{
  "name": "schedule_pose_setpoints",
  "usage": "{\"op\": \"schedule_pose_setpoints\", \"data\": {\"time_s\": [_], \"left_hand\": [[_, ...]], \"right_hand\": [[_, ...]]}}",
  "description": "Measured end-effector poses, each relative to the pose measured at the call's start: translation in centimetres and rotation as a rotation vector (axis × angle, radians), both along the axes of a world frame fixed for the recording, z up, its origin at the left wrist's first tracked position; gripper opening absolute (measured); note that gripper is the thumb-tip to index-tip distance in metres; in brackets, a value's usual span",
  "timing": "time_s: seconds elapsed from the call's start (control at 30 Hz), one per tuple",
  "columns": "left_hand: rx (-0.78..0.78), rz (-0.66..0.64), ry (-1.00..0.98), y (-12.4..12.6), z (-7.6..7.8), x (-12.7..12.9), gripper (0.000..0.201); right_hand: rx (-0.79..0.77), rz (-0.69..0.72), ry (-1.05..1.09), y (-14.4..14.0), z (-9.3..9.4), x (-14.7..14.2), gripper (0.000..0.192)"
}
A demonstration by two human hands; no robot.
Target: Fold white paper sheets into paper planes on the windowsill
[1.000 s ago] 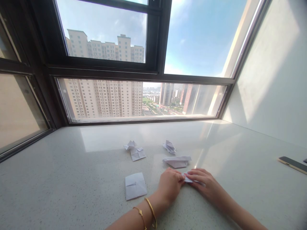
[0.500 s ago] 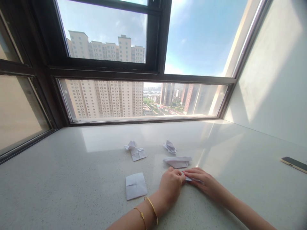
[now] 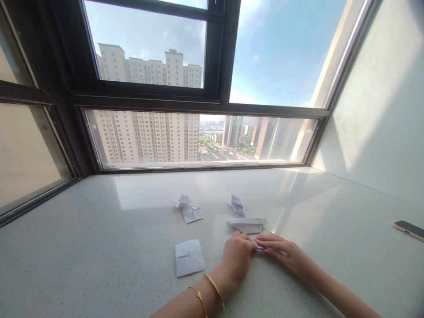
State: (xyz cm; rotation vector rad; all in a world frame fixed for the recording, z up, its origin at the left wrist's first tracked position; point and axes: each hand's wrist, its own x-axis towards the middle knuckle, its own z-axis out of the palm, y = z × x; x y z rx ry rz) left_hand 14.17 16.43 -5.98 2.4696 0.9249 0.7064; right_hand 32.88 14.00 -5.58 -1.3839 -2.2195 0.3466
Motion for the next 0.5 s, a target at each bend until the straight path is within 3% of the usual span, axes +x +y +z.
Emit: {"op": "schedule_pose_setpoints", "data": {"time_s": [0.27,0.5], "left_hand": [[0.186,-0.039,0.111,-0.1,0.1,0.0,0.022],[0.256,-0.089,0.133,-1.3,1.2,-0.6,0.019]], "right_hand": [[0.109,0.014,-0.135,-0.4,-0.2,0.0,0.026],[0.104,0.027,-0.175,-0.8,-0.2,-0.3,0.027]]}}
